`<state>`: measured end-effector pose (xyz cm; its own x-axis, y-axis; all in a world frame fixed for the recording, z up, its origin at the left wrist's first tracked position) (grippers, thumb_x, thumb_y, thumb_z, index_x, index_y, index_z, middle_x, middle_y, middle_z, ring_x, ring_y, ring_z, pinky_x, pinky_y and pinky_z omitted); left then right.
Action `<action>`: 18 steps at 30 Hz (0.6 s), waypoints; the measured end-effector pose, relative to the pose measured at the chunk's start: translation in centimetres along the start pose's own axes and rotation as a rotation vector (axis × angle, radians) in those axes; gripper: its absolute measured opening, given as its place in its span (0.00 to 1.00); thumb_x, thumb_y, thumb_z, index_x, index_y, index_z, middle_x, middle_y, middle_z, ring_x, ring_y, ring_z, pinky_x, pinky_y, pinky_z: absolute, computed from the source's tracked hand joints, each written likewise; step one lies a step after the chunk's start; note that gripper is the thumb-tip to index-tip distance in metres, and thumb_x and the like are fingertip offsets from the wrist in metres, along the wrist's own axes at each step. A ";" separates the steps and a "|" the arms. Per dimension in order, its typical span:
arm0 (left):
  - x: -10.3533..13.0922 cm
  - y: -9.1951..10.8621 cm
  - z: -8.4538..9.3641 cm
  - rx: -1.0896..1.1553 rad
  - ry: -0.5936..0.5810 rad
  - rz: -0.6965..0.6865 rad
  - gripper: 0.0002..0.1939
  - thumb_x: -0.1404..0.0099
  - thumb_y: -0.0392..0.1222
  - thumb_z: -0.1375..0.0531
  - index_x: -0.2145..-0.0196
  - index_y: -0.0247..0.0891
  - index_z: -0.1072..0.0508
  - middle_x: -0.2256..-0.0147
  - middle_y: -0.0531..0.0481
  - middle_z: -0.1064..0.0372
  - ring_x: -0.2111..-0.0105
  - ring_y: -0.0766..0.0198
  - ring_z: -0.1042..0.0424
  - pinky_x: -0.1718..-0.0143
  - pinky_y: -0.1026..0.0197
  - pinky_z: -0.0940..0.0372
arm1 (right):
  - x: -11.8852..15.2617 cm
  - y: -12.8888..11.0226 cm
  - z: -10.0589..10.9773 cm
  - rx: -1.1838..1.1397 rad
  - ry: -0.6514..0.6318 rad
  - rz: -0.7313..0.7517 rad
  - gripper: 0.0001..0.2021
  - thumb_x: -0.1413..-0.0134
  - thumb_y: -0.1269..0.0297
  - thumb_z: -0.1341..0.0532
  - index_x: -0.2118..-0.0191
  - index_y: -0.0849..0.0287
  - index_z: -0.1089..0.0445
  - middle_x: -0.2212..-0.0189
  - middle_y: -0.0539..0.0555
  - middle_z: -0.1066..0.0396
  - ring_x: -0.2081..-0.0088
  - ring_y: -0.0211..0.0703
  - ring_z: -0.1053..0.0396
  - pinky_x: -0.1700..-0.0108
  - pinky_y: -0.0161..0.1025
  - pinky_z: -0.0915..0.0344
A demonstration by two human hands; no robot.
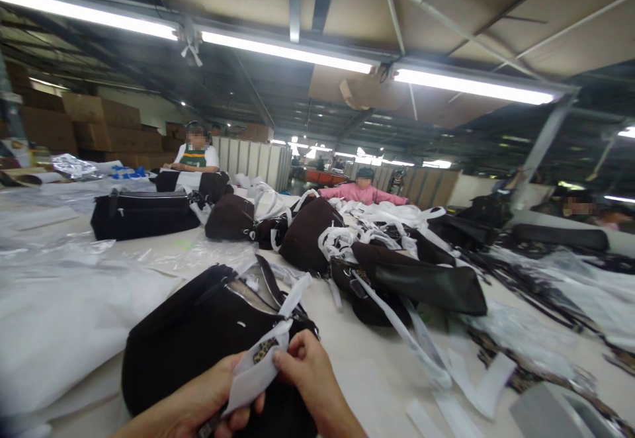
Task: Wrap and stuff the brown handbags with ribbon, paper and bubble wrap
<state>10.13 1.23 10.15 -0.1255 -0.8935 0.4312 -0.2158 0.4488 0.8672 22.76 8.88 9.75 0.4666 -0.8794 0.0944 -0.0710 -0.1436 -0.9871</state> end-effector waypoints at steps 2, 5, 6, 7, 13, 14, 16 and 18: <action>0.3 0.3 0.1 -0.030 0.013 -0.008 0.26 0.54 0.42 0.36 0.55 0.36 0.32 0.76 0.52 0.30 0.86 0.74 0.42 0.92 0.75 0.51 | 0.2 -0.4 -0.6 -0.205 -0.120 -0.140 0.21 0.62 0.54 0.27 0.72 0.60 0.36 0.76 0.49 0.29 0.71 0.38 0.30 0.66 0.36 0.33; 0.7 0.7 0.4 -0.045 0.035 -0.021 0.25 0.54 0.42 0.36 0.56 0.36 0.32 0.75 0.52 0.30 0.86 0.74 0.42 0.92 0.75 0.50 | 0.7 -0.8 -1.7 -0.484 -0.253 -0.221 0.21 0.59 0.55 0.27 0.65 0.65 0.31 0.66 0.56 0.24 0.62 0.42 0.26 0.55 0.39 0.31; 0.8 0.7 0.5 -0.046 0.036 -0.021 0.25 0.53 0.42 0.36 0.56 0.36 0.32 0.75 0.52 0.30 0.86 0.75 0.42 0.92 0.75 0.50 | 0.8 -0.7 -1.9 -0.522 -0.246 -0.198 0.20 0.59 0.57 0.27 0.64 0.65 0.30 0.65 0.56 0.24 0.62 0.41 0.26 0.53 0.39 0.32; 0.8 0.8 0.5 -0.049 0.034 -0.021 0.25 0.53 0.43 0.36 0.56 0.36 0.31 0.75 0.52 0.31 0.86 0.75 0.42 0.92 0.75 0.50 | 0.8 -0.4 -2.0 -0.536 -0.212 -0.167 0.18 0.59 0.60 0.26 0.65 0.64 0.30 0.66 0.54 0.24 0.62 0.40 0.26 0.54 0.38 0.32; 0.7 0.5 0.1 -0.070 0.019 -0.061 0.26 0.55 0.41 0.36 0.55 0.36 0.32 0.76 0.51 0.30 0.86 0.73 0.40 0.91 0.75 0.51 | 0.7 2.3 -2.2 -0.456 0.046 -0.051 0.20 0.63 0.57 0.25 0.70 0.60 0.34 0.75 0.48 0.28 0.71 0.37 0.29 0.66 0.33 0.32; 0.7 0.5 0.0 -0.082 0.024 -0.063 0.26 0.54 0.42 0.36 0.56 0.36 0.32 0.76 0.52 0.30 0.86 0.73 0.41 0.91 0.75 0.51 | 0.7 2.5 -2.3 -0.437 0.061 -0.037 0.21 0.63 0.55 0.25 0.70 0.60 0.35 0.76 0.48 0.29 0.72 0.37 0.30 0.68 0.33 0.33; 0.9 0.7 -0.2 -0.110 0.040 -0.059 0.25 0.54 0.44 0.35 0.57 0.36 0.32 0.76 0.52 0.31 0.86 0.74 0.41 0.91 0.74 0.51 | 0.6 2.7 -2.4 -0.418 0.083 -0.016 0.22 0.64 0.53 0.25 0.70 0.59 0.36 0.78 0.47 0.30 0.74 0.37 0.31 0.70 0.33 0.34; 1.3 1.0 -0.4 -0.122 0.026 -0.045 0.25 0.53 0.50 0.34 0.59 0.37 0.32 0.76 0.53 0.32 0.86 0.74 0.42 0.91 0.74 0.51 | 0.8 2.5 -2.6 -0.460 0.072 -0.027 0.22 0.62 0.51 0.26 0.69 0.59 0.35 0.76 0.48 0.29 0.73 0.39 0.29 0.69 0.35 0.33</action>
<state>10.10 0.48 11.65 -0.0925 -0.9136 0.3959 -0.1012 0.4042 0.9091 20.70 6.62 7.70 0.4124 -0.8996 0.1438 -0.4512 -0.3388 -0.8256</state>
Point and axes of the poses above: each hand's wrist, its own x-axis away from the middle knuckle, its own z-axis out of the back of the hand, y = z × x, the point moved 4 cm from there along -x, towards the middle knuckle
